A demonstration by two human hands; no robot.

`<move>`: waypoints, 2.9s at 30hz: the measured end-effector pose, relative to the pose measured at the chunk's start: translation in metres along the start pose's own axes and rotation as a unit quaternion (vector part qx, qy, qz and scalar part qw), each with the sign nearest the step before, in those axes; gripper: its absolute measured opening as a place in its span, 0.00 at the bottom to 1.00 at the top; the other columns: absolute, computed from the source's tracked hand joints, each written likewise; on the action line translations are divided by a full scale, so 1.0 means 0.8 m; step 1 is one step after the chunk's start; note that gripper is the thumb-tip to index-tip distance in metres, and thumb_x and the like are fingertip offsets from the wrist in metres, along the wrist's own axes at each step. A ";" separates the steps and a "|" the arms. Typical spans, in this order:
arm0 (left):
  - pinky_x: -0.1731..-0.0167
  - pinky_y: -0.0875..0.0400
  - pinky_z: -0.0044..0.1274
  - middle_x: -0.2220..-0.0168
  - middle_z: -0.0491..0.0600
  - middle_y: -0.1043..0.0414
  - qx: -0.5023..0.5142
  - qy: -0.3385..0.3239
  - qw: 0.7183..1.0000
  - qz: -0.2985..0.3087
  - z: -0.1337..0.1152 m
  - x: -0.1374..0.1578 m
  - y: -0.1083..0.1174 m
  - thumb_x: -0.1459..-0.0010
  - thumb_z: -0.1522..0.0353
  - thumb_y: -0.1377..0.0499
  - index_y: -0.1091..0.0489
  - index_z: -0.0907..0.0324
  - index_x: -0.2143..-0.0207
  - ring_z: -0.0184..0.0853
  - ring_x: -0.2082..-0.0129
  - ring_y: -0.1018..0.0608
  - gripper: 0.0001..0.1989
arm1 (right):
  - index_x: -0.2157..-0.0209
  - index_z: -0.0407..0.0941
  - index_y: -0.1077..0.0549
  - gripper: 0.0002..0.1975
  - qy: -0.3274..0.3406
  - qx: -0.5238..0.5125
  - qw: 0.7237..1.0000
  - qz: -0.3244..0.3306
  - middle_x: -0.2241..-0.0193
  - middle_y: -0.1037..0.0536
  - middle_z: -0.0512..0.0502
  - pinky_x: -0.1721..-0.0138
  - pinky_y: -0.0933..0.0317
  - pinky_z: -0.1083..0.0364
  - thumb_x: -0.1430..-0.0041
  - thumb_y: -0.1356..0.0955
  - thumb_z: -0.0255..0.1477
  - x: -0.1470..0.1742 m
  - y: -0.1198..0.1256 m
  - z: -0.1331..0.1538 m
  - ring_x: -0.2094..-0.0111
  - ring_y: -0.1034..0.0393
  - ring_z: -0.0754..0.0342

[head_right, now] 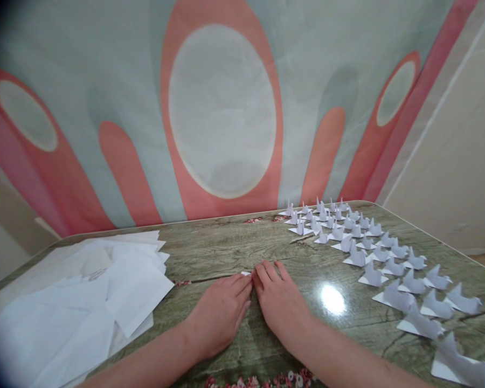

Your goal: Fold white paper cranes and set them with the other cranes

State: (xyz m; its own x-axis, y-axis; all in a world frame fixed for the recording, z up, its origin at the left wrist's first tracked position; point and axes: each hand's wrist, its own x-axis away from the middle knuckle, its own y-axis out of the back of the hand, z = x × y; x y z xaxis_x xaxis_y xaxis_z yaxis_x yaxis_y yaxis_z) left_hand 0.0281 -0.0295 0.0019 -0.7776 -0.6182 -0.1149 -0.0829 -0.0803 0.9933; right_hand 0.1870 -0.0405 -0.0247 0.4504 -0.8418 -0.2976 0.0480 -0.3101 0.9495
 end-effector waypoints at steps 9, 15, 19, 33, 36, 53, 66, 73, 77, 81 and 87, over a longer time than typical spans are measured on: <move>0.48 0.40 0.33 0.46 0.56 0.37 0.007 0.011 1.000 0.022 -0.001 0.003 0.004 0.38 0.66 0.55 0.40 0.66 0.46 0.42 0.47 0.35 0.21 | 0.52 0.44 0.30 0.17 -0.030 0.009 0.999 0.010 0.50 0.31 0.40 0.49 0.46 0.42 0.42 0.39 0.21 0.000 0.008 -0.006 0.47 0.41 0.43; 0.46 0.41 0.32 0.45 0.56 0.38 0.016 0.022 0.999 0.031 -0.002 0.005 0.006 0.38 0.65 0.54 0.41 0.66 0.45 0.42 0.46 0.36 0.22 | 0.50 0.44 0.32 0.17 -0.035 0.040 0.998 0.034 0.49 0.31 0.41 0.47 0.48 0.43 0.41 0.37 0.24 0.000 0.010 -0.001 0.46 0.43 0.43; 0.46 0.41 0.32 0.46 0.57 0.37 0.022 0.033 0.999 0.037 -0.004 0.002 0.008 0.39 0.65 0.52 0.41 0.68 0.45 0.42 0.47 0.35 0.22 | 0.50 0.42 0.32 0.18 -0.029 0.056 0.997 0.036 0.52 0.29 0.40 0.47 0.48 0.43 0.43 0.37 0.23 0.000 0.008 0.001 0.47 0.42 0.43; 0.48 0.42 0.34 0.47 0.55 0.36 0.022 0.029 0.999 0.019 -0.003 0.000 0.005 0.39 0.61 0.52 0.40 0.66 0.46 0.42 0.48 0.34 0.23 | 0.62 0.36 0.25 0.12 -0.031 0.095 0.994 0.044 0.62 0.27 0.37 0.52 0.44 0.44 0.47 0.38 0.20 -0.009 0.011 0.001 0.55 0.38 0.43; 0.47 0.43 0.33 0.46 0.56 0.37 0.023 0.028 0.999 0.029 -0.003 0.002 0.005 0.38 0.60 0.53 0.41 0.67 0.45 0.42 0.47 0.35 0.24 | 0.63 0.36 0.25 0.12 -0.035 0.104 0.993 0.042 0.63 0.27 0.36 0.52 0.45 0.44 0.47 0.38 0.19 -0.010 0.010 -0.003 0.55 0.37 0.43; 0.53 0.40 0.33 0.54 0.55 0.33 0.031 0.042 0.998 0.034 -0.004 0.005 0.025 0.45 0.54 0.47 0.34 0.63 0.52 0.43 0.53 0.33 0.25 | 0.61 0.43 0.26 0.09 -0.004 0.034 0.999 0.019 0.60 0.28 0.43 0.51 0.48 0.49 0.44 0.35 0.24 -0.005 0.015 0.000 0.54 0.38 0.48; 0.56 0.37 0.34 0.60 0.57 0.29 -0.071 0.091 0.989 0.097 -0.009 0.012 0.051 0.47 0.56 0.43 0.27 0.64 0.61 0.45 0.57 0.31 0.20 | 0.62 0.40 0.26 0.09 0.009 0.050 0.999 0.002 0.60 0.28 0.40 0.53 0.47 0.49 0.45 0.35 0.21 -0.007 0.016 -0.001 0.53 0.40 0.45; 0.55 0.37 0.36 0.61 0.56 0.30 -0.071 0.079 0.989 0.100 -0.005 0.013 0.045 0.45 0.63 0.44 0.27 0.64 0.64 0.45 0.56 0.31 0.13 | 0.63 0.39 0.26 0.08 0.011 0.036 0.999 0.009 0.63 0.28 0.41 0.56 0.46 0.51 0.45 0.35 0.21 -0.006 0.014 0.004 0.57 0.38 0.47; 0.57 0.35 0.35 0.61 0.56 0.30 -0.048 0.101 0.990 0.083 -0.006 0.012 0.043 0.45 0.66 0.45 0.27 0.64 0.63 0.44 0.59 0.30 0.11 | 0.59 0.41 0.28 0.10 -0.005 0.018 1.000 0.002 0.63 0.27 0.42 0.60 0.45 0.52 0.44 0.35 0.20 -0.002 0.014 0.015 0.60 0.37 0.49; 0.60 0.34 0.31 0.66 0.54 0.29 0.012 0.116 0.990 0.079 0.004 0.012 0.049 0.45 0.68 0.46 0.28 0.62 0.70 0.41 0.63 0.28 0.09 | 0.57 0.42 0.29 0.12 0.001 0.009 1.000 -0.006 0.63 0.27 0.42 0.60 0.44 0.52 0.44 0.35 0.20 0.001 0.013 0.022 0.60 0.37 0.49; 0.71 0.32 0.24 0.71 0.49 0.29 0.342 0.222 0.913 0.022 0.059 -0.004 0.021 0.48 0.71 0.46 0.32 0.61 0.68 0.33 0.70 0.26 0.05 | 0.56 0.40 0.29 0.12 0.015 -0.034 0.999 -0.002 0.61 0.28 0.40 0.59 0.43 0.51 0.42 0.37 0.21 -0.002 0.009 0.015 0.59 0.37 0.49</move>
State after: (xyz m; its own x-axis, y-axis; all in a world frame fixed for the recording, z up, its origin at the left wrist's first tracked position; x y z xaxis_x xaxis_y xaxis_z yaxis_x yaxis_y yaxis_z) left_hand 0.0000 0.0084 0.0192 -0.4727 -0.8773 0.0831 -0.5453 0.3653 0.7544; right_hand 0.1759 -0.0467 -0.0187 0.4765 -0.8263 -0.3002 0.1095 -0.2831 0.9528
